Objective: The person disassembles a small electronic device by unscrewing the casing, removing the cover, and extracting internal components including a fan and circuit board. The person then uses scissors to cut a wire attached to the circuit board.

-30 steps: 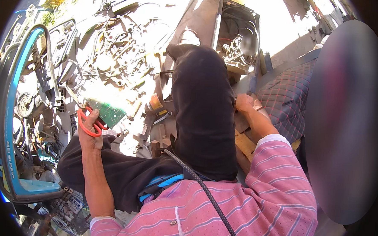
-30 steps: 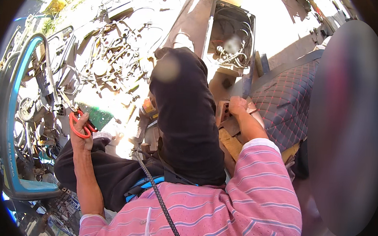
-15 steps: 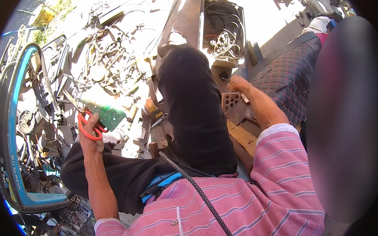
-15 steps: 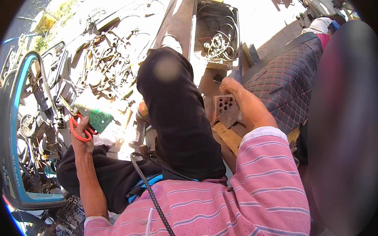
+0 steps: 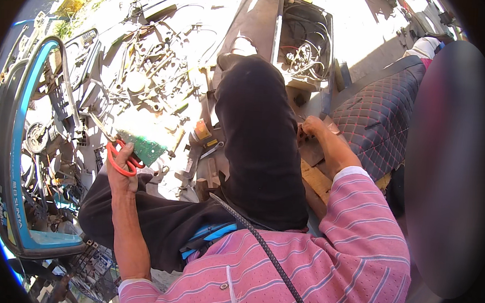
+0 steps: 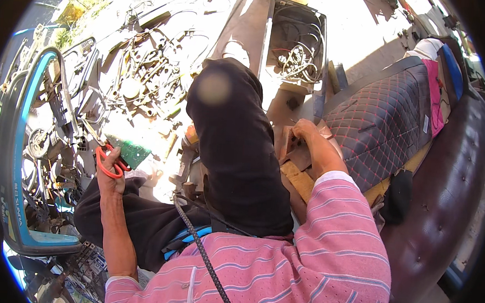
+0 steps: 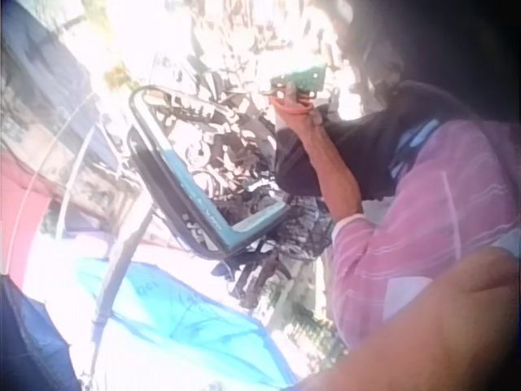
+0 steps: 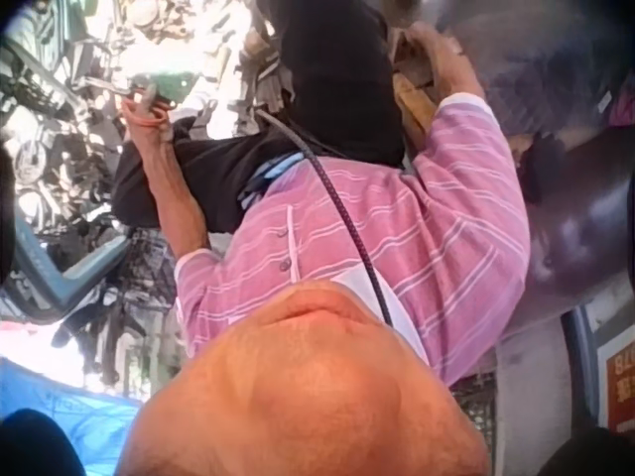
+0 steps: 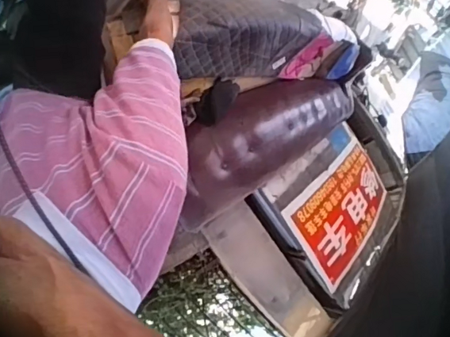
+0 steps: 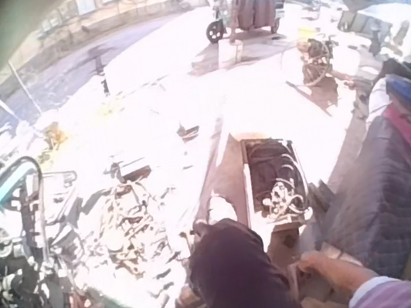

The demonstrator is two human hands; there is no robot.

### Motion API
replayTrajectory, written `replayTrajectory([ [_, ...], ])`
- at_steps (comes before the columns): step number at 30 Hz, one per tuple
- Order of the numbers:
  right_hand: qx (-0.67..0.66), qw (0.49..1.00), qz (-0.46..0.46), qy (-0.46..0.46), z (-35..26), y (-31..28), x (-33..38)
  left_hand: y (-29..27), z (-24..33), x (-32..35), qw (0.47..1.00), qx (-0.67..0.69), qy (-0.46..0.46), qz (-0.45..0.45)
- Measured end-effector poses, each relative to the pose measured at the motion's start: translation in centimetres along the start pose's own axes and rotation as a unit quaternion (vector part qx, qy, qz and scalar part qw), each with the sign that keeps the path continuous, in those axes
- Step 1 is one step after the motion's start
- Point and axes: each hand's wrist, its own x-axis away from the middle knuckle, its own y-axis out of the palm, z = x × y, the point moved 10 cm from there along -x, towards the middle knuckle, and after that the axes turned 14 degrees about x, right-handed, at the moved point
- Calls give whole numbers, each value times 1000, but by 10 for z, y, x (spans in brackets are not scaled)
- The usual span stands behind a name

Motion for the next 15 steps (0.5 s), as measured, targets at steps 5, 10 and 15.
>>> replayTrajectory([
  [5, -39, 997, 25, 55, 9, -28, 14, 22, 1, 0, 1000, 4, -14, 0],
  [10, 180, 961, 34, -205, -30, -110, 22, 34, 10, 5, 1000, 16, 0, -14],
  [15, -198, 976, -92, 19, 28, -220, 70, 46, 19, 16, 999, 29, 13, -39],
])
